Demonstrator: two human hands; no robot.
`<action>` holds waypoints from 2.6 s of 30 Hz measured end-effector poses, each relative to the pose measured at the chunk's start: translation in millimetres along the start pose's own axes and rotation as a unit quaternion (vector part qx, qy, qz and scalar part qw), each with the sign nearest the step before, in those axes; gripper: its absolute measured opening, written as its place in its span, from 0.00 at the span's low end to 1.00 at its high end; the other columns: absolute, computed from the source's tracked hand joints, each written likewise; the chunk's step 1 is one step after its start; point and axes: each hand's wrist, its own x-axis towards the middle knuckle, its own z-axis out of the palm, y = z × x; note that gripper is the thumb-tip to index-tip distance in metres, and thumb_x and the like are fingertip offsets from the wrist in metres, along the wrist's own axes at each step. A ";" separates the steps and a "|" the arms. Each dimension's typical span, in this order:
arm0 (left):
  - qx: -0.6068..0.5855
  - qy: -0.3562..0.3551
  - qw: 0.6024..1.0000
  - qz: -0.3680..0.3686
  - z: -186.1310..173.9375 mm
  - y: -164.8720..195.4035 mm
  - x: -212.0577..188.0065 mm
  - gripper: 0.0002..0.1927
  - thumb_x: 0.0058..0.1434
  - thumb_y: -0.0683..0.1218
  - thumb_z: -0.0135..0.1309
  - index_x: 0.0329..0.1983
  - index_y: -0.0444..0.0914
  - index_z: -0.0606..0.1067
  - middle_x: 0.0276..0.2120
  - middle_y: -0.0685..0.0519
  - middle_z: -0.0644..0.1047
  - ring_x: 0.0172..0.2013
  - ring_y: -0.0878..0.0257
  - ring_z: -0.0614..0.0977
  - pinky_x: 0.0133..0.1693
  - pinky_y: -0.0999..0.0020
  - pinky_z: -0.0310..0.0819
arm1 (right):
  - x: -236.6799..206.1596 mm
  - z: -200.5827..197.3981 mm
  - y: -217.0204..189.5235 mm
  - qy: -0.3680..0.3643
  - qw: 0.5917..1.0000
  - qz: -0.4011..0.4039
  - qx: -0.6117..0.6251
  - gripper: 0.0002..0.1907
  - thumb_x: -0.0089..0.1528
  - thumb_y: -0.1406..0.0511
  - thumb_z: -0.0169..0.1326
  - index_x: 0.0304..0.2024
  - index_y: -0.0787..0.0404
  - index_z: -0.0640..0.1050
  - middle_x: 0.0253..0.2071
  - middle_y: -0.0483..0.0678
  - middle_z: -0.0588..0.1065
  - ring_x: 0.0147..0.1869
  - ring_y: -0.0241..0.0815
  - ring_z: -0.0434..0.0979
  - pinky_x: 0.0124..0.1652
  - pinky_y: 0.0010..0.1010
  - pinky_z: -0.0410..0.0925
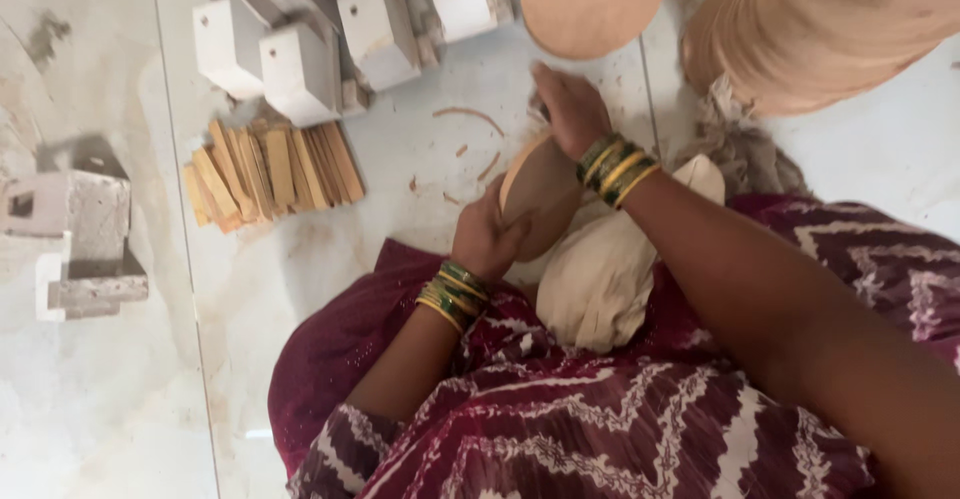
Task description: The person sits on the floor and sands the edges and surfaces of small, round wooden discs using a sanding block. They handle the discs one at a time, rotating them to smooth all sides, and place the finished pieces into a nearby stack.
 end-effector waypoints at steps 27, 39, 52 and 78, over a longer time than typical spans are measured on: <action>-0.053 -0.018 0.996 -0.071 1.6 -11.1 -1.9 0.30 0.56 0.41 0.59 0.64 0.31 0.70 0.41 0.39 0.84 0.42 0.51 0.87 0.46 0.60 0.82 | -24.5 12.6 -38.2 -0.064 0.996 0.055 -0.039 0.22 0.68 0.50 0.47 0.29 0.58 0.76 0.22 0.44 0.74 0.25 0.40 0.74 0.30 0.35 0.67; 0.043 0.012 0.999 0.004 -3.1 -12.4 2.6 0.24 0.60 0.43 0.58 0.60 0.34 0.72 0.36 0.39 0.83 0.39 0.44 0.85 0.41 0.54 0.79 | -43.8 19.9 -65.9 0.037 0.974 -0.224 -0.021 0.15 0.67 0.58 0.49 0.31 0.59 0.76 0.20 0.48 0.73 0.23 0.37 0.73 0.26 0.33 0.67; -0.024 0.009 0.997 -0.075 -21.7 19.4 -2.6 0.16 0.61 0.44 0.56 0.51 0.35 0.78 0.31 0.42 0.84 0.31 0.52 0.88 0.36 0.61 0.80 | -48.3 9.9 -75.3 0.104 0.977 -0.126 0.137 0.13 0.70 0.62 0.44 0.35 0.62 0.74 0.24 0.46 0.71 0.23 0.36 0.72 0.27 0.28 0.65; 0.018 0.049 0.998 -0.030 0.4 -11.6 2.6 0.25 0.57 0.41 0.55 0.60 0.36 0.73 0.39 0.39 0.84 0.40 0.47 0.87 0.44 0.58 0.81 | -39.8 31.3 -51.6 0.105 0.958 -0.243 -0.107 0.14 0.62 0.60 0.57 0.26 0.61 0.76 0.25 0.51 0.75 0.29 0.53 0.74 0.34 0.43 0.68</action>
